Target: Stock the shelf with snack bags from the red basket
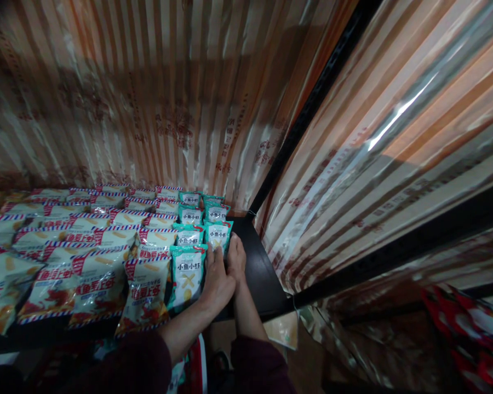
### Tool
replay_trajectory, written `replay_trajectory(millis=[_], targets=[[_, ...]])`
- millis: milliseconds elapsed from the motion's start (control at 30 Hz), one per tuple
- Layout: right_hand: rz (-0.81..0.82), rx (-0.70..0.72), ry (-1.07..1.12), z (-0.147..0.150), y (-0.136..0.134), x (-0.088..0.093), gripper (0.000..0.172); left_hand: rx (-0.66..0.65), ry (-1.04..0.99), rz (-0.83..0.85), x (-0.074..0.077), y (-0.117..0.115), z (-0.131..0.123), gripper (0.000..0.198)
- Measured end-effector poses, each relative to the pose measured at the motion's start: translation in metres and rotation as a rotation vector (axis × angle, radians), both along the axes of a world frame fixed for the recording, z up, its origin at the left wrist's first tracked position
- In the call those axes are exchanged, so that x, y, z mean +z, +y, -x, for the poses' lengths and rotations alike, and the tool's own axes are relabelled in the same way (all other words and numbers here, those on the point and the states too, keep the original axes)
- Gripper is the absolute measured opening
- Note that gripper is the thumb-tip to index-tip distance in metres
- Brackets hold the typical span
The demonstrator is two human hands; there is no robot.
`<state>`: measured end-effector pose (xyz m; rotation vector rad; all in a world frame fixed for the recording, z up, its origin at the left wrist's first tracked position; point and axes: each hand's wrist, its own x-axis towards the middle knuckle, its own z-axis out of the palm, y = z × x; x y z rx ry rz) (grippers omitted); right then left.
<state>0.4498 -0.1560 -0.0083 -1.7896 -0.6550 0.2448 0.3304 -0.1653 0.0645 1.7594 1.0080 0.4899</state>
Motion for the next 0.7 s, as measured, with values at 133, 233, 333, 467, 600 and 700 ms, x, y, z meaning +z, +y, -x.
replay_trajectory(millis=[133,233,333,467,600,700], targets=[[0.004,0.029,0.076,-0.007,0.013,0.013,0.069,-0.055,0.017,0.034,0.007,0.003,0.006,0.068],[0.021,0.064,0.129,-0.010,0.022,0.019,0.069,-0.051,0.012,0.048,0.009,0.005,0.005,0.067],[0.015,0.099,0.174,-0.009,0.027,0.023,0.064,-0.040,-0.009,0.066,0.009,0.006,0.004,0.068],[-0.010,0.046,0.242,-0.012,0.031,0.028,0.056,-0.028,-0.034,0.061,0.005,0.006,0.004,0.069],[-0.021,-0.023,0.263,-0.027,0.038,0.028,0.053,-0.020,-0.045,0.057,0.002,0.005,0.003,0.068],[-0.051,-0.075,0.250,-0.044,0.044,0.026,0.057,-0.008,-0.051,0.065,0.001,0.004,0.002,0.070]])
